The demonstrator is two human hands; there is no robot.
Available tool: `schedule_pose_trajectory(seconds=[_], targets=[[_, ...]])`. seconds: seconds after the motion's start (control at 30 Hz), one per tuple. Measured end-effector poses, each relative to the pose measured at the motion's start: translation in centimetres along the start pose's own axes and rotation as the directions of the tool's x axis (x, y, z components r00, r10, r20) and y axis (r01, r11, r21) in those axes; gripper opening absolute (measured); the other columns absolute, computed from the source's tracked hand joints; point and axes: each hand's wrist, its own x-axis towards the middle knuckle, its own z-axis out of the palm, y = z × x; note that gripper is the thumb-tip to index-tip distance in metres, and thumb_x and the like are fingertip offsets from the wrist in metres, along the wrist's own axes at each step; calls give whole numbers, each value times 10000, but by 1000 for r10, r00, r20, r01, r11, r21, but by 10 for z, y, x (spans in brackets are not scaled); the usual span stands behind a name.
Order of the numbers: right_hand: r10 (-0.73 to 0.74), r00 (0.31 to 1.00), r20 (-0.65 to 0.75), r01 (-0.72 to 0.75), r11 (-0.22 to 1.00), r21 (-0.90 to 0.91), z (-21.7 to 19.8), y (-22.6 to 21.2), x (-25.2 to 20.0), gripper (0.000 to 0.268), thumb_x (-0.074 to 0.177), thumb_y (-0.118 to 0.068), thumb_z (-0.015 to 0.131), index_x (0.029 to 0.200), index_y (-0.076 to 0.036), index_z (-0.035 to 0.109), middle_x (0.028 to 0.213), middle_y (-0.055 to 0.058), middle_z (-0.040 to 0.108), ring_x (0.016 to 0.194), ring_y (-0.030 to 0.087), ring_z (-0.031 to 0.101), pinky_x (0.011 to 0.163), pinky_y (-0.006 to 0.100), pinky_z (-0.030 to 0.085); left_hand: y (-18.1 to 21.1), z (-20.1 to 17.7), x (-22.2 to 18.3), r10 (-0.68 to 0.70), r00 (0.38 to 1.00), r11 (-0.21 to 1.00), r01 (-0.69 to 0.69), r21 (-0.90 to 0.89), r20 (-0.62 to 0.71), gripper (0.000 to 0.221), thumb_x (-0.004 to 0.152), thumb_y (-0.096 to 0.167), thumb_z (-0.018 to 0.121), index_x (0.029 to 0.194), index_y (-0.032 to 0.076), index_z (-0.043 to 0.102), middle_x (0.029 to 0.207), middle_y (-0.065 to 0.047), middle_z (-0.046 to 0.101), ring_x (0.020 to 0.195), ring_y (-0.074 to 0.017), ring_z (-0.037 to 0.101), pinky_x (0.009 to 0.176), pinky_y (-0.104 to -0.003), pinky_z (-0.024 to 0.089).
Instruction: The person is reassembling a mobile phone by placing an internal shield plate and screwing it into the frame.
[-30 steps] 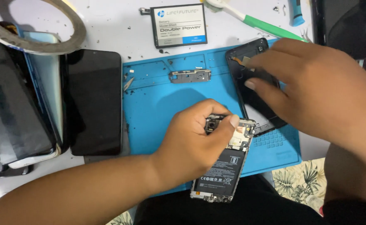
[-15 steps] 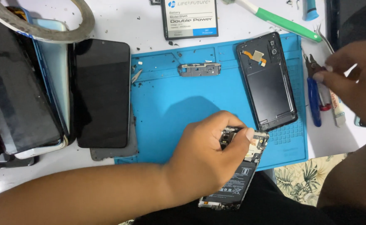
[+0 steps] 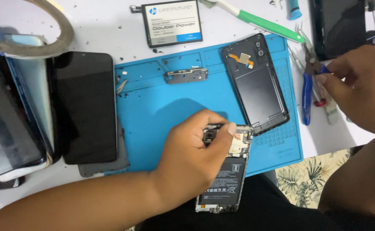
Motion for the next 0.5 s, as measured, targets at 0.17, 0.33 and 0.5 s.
schedule_pose_trajectory(seconds=[0.17,0.33,0.5], targets=[[159,967,198,-188,972,138,-31,-33,8,154,1075,-120,738,1013,-3,816,675,143,741,497,225,661,508,363,499,-1,-2,2,18,1000,999,-18,38,4,205,1008,277,613,938,89,657,484,50,332,413,-61,262,389,-329,217],[207,977,-53,-188,949,251,21,54,0,243,1196,-26,637,1420,68,649,1173,273,644,922,352,623,723,425,493,3,-2,4,-3,1000,997,4,72,-9,214,1004,275,620,914,89,675,493,43,363,409,-63,280,391,-323,238],[261,944,-202,-194,934,300,101,195,40,203,1372,-126,489,1461,56,496,1207,268,540,1013,391,621,757,496,481,1,-5,4,51,998,997,-53,51,37,209,1017,279,597,956,91,664,490,37,358,401,-70,279,387,-333,259]])
